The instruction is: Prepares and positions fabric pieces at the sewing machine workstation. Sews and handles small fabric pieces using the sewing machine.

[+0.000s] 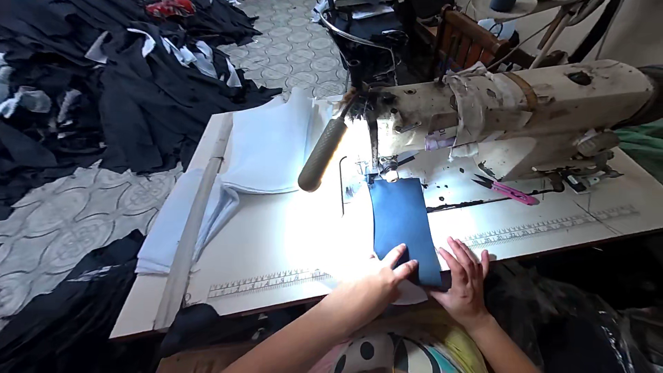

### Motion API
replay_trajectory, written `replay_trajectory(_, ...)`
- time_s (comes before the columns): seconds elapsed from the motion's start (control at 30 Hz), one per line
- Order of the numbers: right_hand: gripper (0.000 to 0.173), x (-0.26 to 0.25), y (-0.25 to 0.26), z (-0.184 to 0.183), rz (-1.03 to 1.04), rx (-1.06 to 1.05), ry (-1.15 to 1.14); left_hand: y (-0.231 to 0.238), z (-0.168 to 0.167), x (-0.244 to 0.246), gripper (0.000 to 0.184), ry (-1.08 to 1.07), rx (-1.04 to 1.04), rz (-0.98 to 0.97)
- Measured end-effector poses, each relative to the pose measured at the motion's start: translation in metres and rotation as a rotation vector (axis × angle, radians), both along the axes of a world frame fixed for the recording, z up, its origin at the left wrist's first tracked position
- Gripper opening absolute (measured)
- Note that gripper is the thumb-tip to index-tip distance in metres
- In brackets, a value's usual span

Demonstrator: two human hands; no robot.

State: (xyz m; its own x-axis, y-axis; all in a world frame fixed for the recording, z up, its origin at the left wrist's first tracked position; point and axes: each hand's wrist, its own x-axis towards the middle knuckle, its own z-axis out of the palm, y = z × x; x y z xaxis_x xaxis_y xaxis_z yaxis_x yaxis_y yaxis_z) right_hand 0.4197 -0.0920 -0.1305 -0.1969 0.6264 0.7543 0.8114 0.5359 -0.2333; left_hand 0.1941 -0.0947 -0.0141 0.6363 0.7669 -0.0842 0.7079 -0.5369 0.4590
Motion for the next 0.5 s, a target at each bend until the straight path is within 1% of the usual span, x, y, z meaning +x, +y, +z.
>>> replay_trajectory(0.03, 0.059, 0.001, 0.001, -0.003, 0.016, 0.01, 0.022, 0.001, -0.006, 0.003, 0.041, 0.003, 0.054, -0.012)
replay_trajectory(0.1, 0.047, 0.003, 0.005, -0.007, 0.054, 0.035, 0.046, 0.001, -0.032, 0.004, 0.023, -0.123, 0.405, -0.004)
replay_trajectory(0.13, 0.046, 0.004, 0.006, -0.01, 0.072, 0.046, 0.051, 0.001, -0.042, 0.002, 0.021, -0.163, 0.54, 0.01)
replay_trajectory(0.17, 0.047, 0.005, 0.007, -0.011, 0.085, 0.051, 0.055, 0.0, -0.047, -0.002, 0.022, -0.18, 0.612, 0.028)
replay_trajectory(0.3, 0.047, 0.007, 0.006, -0.015, 0.098, 0.053, 0.06, -0.008, -0.047, -0.014, 0.027, -0.158, 0.662, 0.108)
replay_trajectory(0.5, 0.031, 0.009, 0.008, -0.016, 0.157, 0.088, 0.035, -0.014, -0.044, -0.018, 0.037, -0.133, 0.636, 0.101)
